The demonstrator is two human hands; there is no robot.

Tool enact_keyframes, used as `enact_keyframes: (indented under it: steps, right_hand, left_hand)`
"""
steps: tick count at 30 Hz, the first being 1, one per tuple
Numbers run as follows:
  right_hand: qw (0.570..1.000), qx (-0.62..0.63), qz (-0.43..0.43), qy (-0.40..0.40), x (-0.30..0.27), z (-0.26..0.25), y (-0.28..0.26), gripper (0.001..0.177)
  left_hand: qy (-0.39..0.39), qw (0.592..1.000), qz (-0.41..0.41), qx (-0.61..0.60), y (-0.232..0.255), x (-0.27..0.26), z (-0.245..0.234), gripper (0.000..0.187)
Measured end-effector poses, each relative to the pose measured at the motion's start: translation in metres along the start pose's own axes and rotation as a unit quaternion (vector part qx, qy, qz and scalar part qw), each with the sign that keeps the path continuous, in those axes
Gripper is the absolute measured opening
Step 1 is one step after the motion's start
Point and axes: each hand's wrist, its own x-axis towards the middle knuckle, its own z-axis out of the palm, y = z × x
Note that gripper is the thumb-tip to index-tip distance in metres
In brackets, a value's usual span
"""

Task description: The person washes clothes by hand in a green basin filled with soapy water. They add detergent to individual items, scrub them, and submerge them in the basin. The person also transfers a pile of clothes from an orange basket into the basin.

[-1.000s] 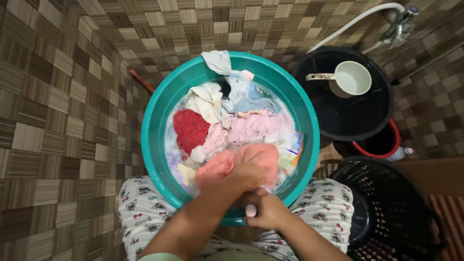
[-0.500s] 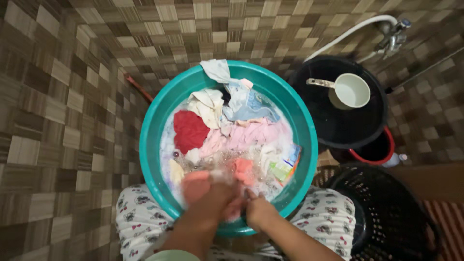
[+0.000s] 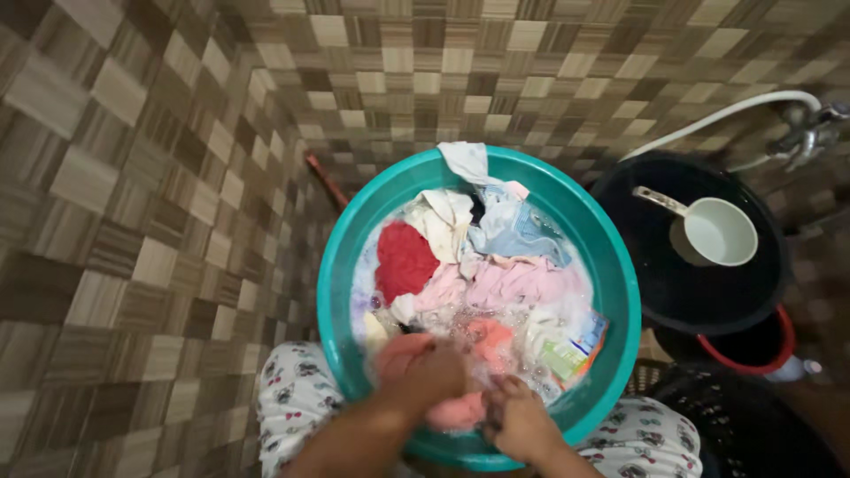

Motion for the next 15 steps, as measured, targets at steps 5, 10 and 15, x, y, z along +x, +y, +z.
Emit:
enact_keyframes:
  steps: [5, 10, 15]
  right_hand:
    - [0.993, 0.103, 0.018, 0.063, 0.019, 0.008, 0.015, 0.09]
    - [0.994, -0.101, 0.0, -0.041, 0.067, 0.01, 0.031, 0.1]
    - [0.957, -0.155, 0.069, -0.235, 0.075, -0.013, 0.019, 0.108]
  left_hand:
    - [0.012, 0.995, 0.008, -0.103, -0.018, -0.021, -0.03, 0.045]
    - [-0.01, 0.984, 0.05, -0.169, -0.011, -0.038, -0.028, 0.042]
    - [0.028, 0.983, 0.123, -0.136, 0.061, -0.001, 0.015, 0.04]
